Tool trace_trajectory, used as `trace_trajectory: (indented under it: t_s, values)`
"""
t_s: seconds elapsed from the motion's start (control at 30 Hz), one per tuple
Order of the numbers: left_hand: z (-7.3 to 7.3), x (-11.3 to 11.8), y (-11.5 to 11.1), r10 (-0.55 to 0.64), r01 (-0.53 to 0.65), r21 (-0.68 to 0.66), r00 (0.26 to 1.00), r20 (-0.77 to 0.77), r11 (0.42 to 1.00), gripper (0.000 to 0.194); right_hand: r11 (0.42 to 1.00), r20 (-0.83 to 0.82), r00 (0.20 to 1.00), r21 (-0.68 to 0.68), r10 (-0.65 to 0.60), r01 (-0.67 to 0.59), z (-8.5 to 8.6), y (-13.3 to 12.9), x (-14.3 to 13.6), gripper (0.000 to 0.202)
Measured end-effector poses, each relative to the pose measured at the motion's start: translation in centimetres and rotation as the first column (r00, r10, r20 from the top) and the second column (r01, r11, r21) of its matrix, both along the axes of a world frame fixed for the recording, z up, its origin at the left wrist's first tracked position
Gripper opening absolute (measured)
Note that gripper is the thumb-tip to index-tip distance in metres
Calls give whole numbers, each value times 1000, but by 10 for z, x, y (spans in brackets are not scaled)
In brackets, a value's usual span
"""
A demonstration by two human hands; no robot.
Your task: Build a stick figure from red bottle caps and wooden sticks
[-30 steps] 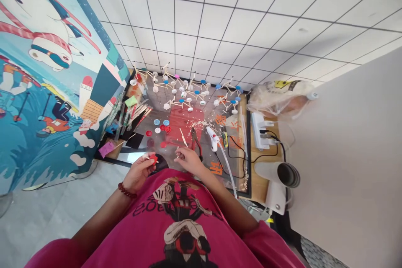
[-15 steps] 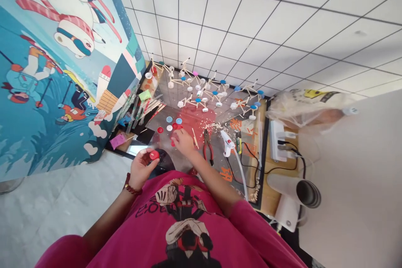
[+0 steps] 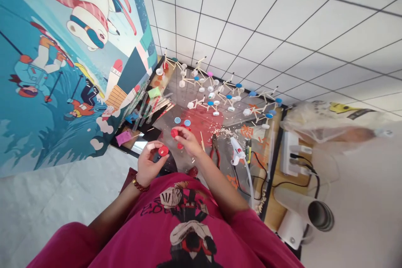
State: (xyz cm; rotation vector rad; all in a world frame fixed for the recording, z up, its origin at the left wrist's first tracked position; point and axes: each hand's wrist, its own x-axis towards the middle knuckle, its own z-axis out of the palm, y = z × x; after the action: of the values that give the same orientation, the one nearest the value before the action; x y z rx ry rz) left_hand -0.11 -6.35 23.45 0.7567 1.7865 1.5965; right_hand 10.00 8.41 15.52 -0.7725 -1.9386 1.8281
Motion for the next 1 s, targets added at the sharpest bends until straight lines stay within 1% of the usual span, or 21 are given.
trace_trajectory:
  t_s: [0.03, 0.07, 0.1, 0.13, 0.2, 0.33, 0.57, 0.67, 0.83, 0.9, 0.93, 0.97, 1.0]
  values:
    - [0, 1, 3, -6, 6, 3, 1000, 6, 1000, 36, 983, -135, 990, -180, -49, 24, 5, -3, 11, 36]
    - [0, 2, 5, -18, 18, 8, 1000, 6, 1000, 36, 945, -221, 970, -326, -100, 23, 9, -6, 21, 40]
    - [0, 3, 8, -34, 33, 14, 999, 5, 999, 35, 898, -273, 949, -440, -156, 21, 14, -10, 30, 44]
    - [0, 4, 11, -48, 48, 17, 999, 8, 999, 35, 860, -292, 936, -510, -195, 20, 18, -13, 38, 47]
    - [0, 7, 16, -68, 68, 16, 997, 32, 998, 36, 818, -287, 926, -573, -244, 38, 25, -18, 49, 49]
    - [5, 17, 26, -75, 76, 2, 989, 123, 997, 39, 798, -285, 916, -599, -283, 60, 34, -20, 63, 52]
    - [11, 35, 35, -94, 94, 9, 978, 186, 996, 42, 748, -326, 881, -662, -344, 47, 43, -17, 84, 54]
    - [12, 37, 35, -88, 89, -1, 981, 173, 996, 41, 745, -299, 891, -664, -341, 62, 43, -17, 86, 56]
    - [16, 35, 30, -87, 87, -5, 992, 94, 996, 38, 727, -288, 894, -684, -344, 59, 42, -24, 83, 53]
    - [17, 34, 28, -98, 98, 2, 993, 62, 995, 38, 744, -300, 895, -667, -331, 52, 38, -27, 81, 50]
    - [17, 33, 26, -105, 105, 6, 993, 52, 994, 37, 766, -302, 899, -641, -317, 54, 34, -29, 79, 49]
    - [17, 33, 25, -109, 109, 10, 993, 46, 994, 37, 800, -288, 911, -595, -296, 73, 30, -29, 78, 48]
    - [16, 32, 24, -111, 110, 11, 993, 46, 994, 37, 853, -235, 936, -511, -263, 111, 25, -29, 76, 46]
